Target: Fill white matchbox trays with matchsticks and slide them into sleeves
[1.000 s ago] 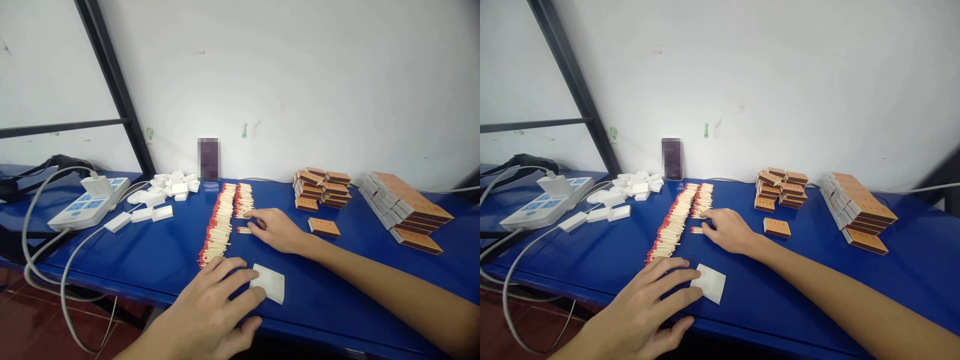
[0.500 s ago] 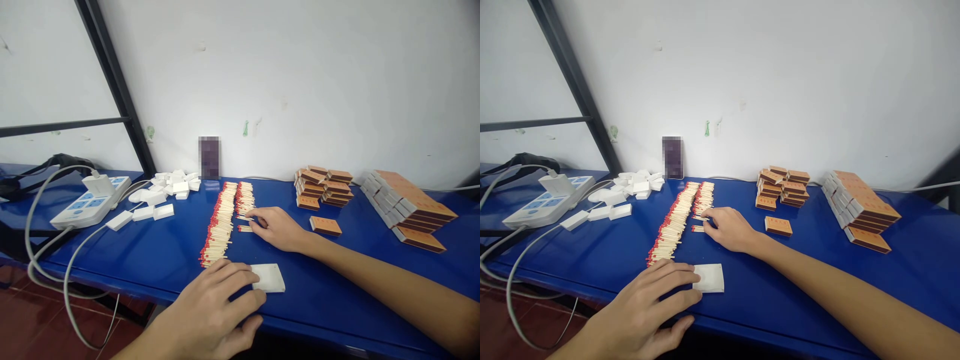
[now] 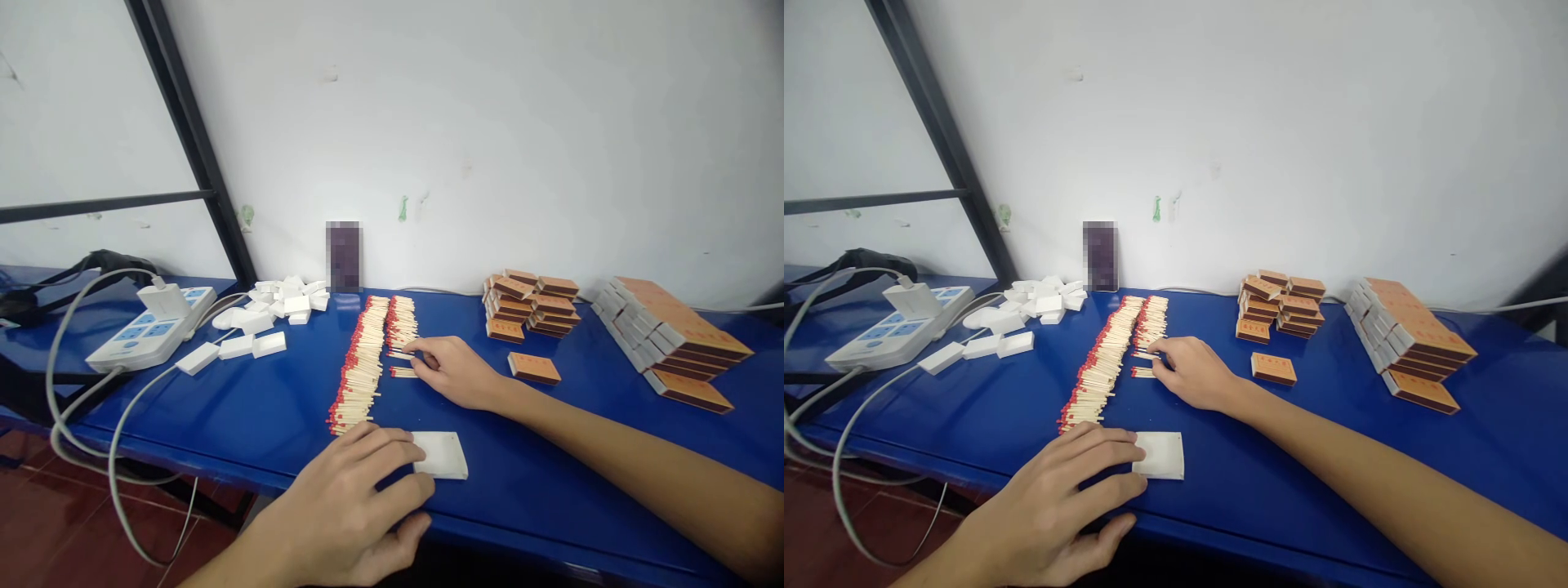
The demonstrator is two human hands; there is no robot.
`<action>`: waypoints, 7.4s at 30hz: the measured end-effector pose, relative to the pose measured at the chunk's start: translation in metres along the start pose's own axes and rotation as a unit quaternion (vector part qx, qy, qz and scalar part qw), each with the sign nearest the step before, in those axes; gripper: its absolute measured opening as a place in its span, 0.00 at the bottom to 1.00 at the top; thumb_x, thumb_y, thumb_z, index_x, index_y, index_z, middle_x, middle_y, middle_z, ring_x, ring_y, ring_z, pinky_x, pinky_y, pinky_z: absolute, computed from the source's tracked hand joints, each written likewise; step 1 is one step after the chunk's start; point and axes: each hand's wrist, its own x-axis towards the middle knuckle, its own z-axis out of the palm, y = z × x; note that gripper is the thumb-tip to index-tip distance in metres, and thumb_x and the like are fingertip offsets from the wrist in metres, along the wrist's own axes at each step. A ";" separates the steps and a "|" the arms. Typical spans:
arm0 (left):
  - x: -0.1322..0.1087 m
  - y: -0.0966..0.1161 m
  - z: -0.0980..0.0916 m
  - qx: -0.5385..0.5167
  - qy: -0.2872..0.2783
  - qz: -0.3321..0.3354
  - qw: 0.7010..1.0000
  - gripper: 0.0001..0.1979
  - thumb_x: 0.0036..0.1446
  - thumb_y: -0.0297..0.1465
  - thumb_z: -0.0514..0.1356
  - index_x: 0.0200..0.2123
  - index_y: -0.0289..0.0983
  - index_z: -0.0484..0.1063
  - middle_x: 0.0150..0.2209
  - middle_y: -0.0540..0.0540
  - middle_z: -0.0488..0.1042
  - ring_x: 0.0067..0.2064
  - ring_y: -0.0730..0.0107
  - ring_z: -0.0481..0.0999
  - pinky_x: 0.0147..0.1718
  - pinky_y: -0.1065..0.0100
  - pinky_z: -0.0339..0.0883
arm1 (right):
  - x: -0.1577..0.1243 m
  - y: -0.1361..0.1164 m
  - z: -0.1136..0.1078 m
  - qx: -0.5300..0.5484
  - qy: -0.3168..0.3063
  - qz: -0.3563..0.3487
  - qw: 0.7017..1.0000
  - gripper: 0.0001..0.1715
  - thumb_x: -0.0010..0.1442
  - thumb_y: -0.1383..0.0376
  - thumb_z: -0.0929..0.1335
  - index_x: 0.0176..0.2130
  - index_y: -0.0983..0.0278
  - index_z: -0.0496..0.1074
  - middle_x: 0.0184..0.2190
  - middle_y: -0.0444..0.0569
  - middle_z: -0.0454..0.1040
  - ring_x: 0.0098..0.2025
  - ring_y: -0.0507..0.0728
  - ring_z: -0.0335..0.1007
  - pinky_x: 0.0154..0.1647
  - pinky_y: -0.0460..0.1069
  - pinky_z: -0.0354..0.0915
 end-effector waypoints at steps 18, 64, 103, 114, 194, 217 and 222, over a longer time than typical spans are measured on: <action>-0.002 0.000 0.000 0.003 0.003 0.001 1.000 0.09 0.60 0.27 0.59 0.43 0.36 0.73 0.44 0.43 0.77 0.48 0.59 0.77 0.47 0.58 0.74 | -0.001 -0.001 -0.001 -0.001 -0.005 0.004 1.000 0.21 0.64 0.65 0.61 0.51 0.67 0.77 0.24 0.45 0.71 0.25 0.52 0.62 0.31 0.47 0.56; -0.003 -0.001 0.002 0.000 -0.012 -0.003 1.000 0.08 0.61 0.29 0.58 0.44 0.36 0.72 0.45 0.43 0.77 0.50 0.58 0.76 0.47 0.58 0.72 | -0.001 0.000 -0.001 0.010 -0.019 0.006 1.000 0.18 0.64 0.64 0.62 0.48 0.65 0.76 0.21 0.40 0.64 0.23 0.50 0.56 0.30 0.47 0.51; 0.004 0.001 -0.005 0.007 -0.075 -0.116 0.990 0.08 0.68 0.29 0.54 0.48 0.40 0.69 0.49 0.46 0.75 0.55 0.57 0.68 0.53 0.54 0.55 | 0.013 -0.035 -0.052 -0.170 -0.281 -0.002 0.945 0.08 0.50 0.63 0.70 0.23 0.63 0.69 0.22 0.46 0.68 0.22 0.52 0.59 0.24 0.49 0.48; 0.006 -0.004 -0.001 -0.031 0.007 -0.222 0.974 0.12 0.61 0.28 0.61 0.47 0.41 0.66 0.43 0.49 0.75 0.47 0.60 0.71 0.46 0.59 0.56 | 0.011 -0.038 -0.062 -0.143 -0.285 -0.055 0.946 0.06 0.49 0.65 0.69 0.23 0.62 0.68 0.19 0.43 0.68 0.23 0.52 0.57 0.25 0.48 0.46; 0.002 -0.002 -0.004 -0.037 0.015 -0.217 0.975 0.16 0.62 0.31 0.61 0.52 0.41 0.65 0.50 0.46 0.72 0.53 0.59 0.65 0.51 0.58 0.60 | -0.008 -0.066 -0.089 0.061 -0.228 -0.137 0.962 0.11 0.57 0.72 0.65 0.36 0.63 0.77 0.23 0.39 0.74 0.23 0.48 0.63 0.27 0.44 0.58; 0.007 -0.002 -0.006 -0.025 -0.082 -0.203 0.975 0.06 0.65 0.32 0.57 0.42 0.39 0.72 0.46 0.48 0.73 0.48 0.61 0.66 0.45 0.58 0.54 | -0.019 -0.074 -0.061 -0.038 -0.307 -0.116 0.944 0.17 0.64 0.61 0.65 0.25 0.62 0.75 0.18 0.41 0.70 0.21 0.49 0.57 0.26 0.47 0.51; 0.007 -0.002 -0.006 -0.025 -0.090 -0.205 0.974 0.08 0.66 0.32 0.56 0.45 0.40 0.73 0.46 0.46 0.73 0.48 0.59 0.66 0.45 0.57 0.55 | -0.020 -0.070 -0.065 -0.009 -0.311 -0.079 0.947 0.13 0.62 0.59 0.67 0.31 0.61 0.78 0.25 0.44 0.76 0.28 0.52 0.66 0.28 0.47 0.55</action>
